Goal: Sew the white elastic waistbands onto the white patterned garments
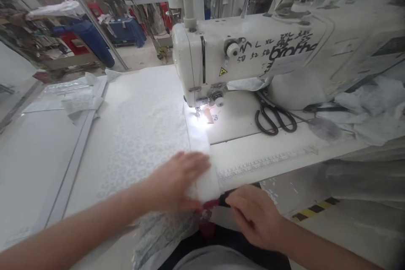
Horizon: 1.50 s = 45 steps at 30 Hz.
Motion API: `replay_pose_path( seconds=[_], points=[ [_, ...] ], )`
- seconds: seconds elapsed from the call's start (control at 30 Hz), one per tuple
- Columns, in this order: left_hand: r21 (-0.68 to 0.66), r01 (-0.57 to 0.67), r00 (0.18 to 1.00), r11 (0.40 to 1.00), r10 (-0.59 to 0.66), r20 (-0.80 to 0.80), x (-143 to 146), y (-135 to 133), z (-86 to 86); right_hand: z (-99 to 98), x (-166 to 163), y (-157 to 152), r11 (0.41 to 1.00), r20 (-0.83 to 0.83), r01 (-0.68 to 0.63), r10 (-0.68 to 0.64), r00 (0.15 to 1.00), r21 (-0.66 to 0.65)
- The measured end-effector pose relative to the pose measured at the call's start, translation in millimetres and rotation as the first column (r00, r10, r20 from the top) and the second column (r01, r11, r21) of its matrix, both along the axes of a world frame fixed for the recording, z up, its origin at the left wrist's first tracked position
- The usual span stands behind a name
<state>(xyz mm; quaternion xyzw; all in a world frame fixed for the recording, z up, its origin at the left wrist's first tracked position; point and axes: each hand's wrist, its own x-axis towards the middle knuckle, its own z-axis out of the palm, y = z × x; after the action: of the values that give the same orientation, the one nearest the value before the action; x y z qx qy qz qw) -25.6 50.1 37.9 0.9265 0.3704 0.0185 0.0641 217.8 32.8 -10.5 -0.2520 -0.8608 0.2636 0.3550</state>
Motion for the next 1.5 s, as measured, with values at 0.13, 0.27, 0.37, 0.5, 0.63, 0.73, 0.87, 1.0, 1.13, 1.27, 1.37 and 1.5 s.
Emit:
replay_pose_path(
  seconds=[0.13, 0.27, 0.37, 0.5, 0.63, 0.73, 0.87, 1.0, 1.13, 1.27, 1.37, 1.5],
  points=[
    [0.202, 0.011, 0.998, 0.979, 0.001, -0.061, 20.2, -64.8, -21.8, -37.3, 8.1, -22.8, 0.840, -0.003, 0.111, -0.133, 0.991, -0.531],
    [0.342, -0.025, 0.998, 0.939, 0.006, 0.058, 32.9, -70.5, -27.2, -55.4, -10.7, -17.5, 0.505, -0.282, -0.177, -0.139, 0.949, -0.845],
    [0.306, 0.029, 0.978, 0.952, -0.090, 0.190, 36.2, -67.5, -24.4, -49.0, -16.3, -26.4, 0.364, -0.342, -0.258, -0.190, 0.920, -0.895],
    [0.225, 0.052, 0.952, 0.973, -0.117, 0.283, 38.0, -75.9, -25.6, -29.5, -7.7, -46.1, 0.270, -0.350, -0.292, -0.201, 0.915, -0.918],
    [0.227, 0.064, 0.933, 0.972, -0.139, 0.332, 41.4, -81.8, -27.9, -17.3, -1.2, -53.8, 0.245, -0.312, -0.266, -0.173, 0.934, -0.932],
    [0.241, 0.066, 0.918, 0.968, -0.153, 0.365, 45.0, -80.9, -25.4, -14.5, -1.2, -53.9, 0.241, -0.293, -0.250, -0.162, 0.942, -0.938],
    [0.229, 0.071, 0.912, 0.971, -0.156, 0.378, 46.9, -80.5, -22.2, -12.3, -2.1, -53.6, 0.224, -0.275, -0.238, -0.150, 0.950, -0.945],
    [0.218, 0.055, 0.915, 0.974, -0.136, 0.379, 45.5, -83.8, -23.2, -10.1, -0.6, -53.3, 0.213, -0.270, -0.237, -0.145, 0.952, -0.948],
    [0.199, 0.047, 0.923, 0.979, -0.119, 0.367, 46.2, -87.5, -29.1, -11.8, 0.5, -51.7, 0.203, -0.266, -0.235, -0.141, 0.954, -0.951],
    [0.220, -0.004, 0.924, 0.976, -0.080, 0.373, 47.9, -91.2, -36.8, -15.3, 0.3, -50.8, 0.146, -0.288, -0.267, -0.145, 0.947, -0.953],
    [0.226, -0.017, 0.913, 0.974, -0.077, 0.401, 46.8, -93.2, -38.9, -12.5, 3.7, -51.8, 0.193, -0.287, -0.264, -0.102, 0.953, -0.945],
    [0.171, -0.009, 0.895, 0.985, -0.069, 0.441, 43.6, -94.3, -37.2, -3.0, 14.6, -51.4, 0.753, -0.163, -0.024, -0.111, 0.980, -0.657]
  ],
)
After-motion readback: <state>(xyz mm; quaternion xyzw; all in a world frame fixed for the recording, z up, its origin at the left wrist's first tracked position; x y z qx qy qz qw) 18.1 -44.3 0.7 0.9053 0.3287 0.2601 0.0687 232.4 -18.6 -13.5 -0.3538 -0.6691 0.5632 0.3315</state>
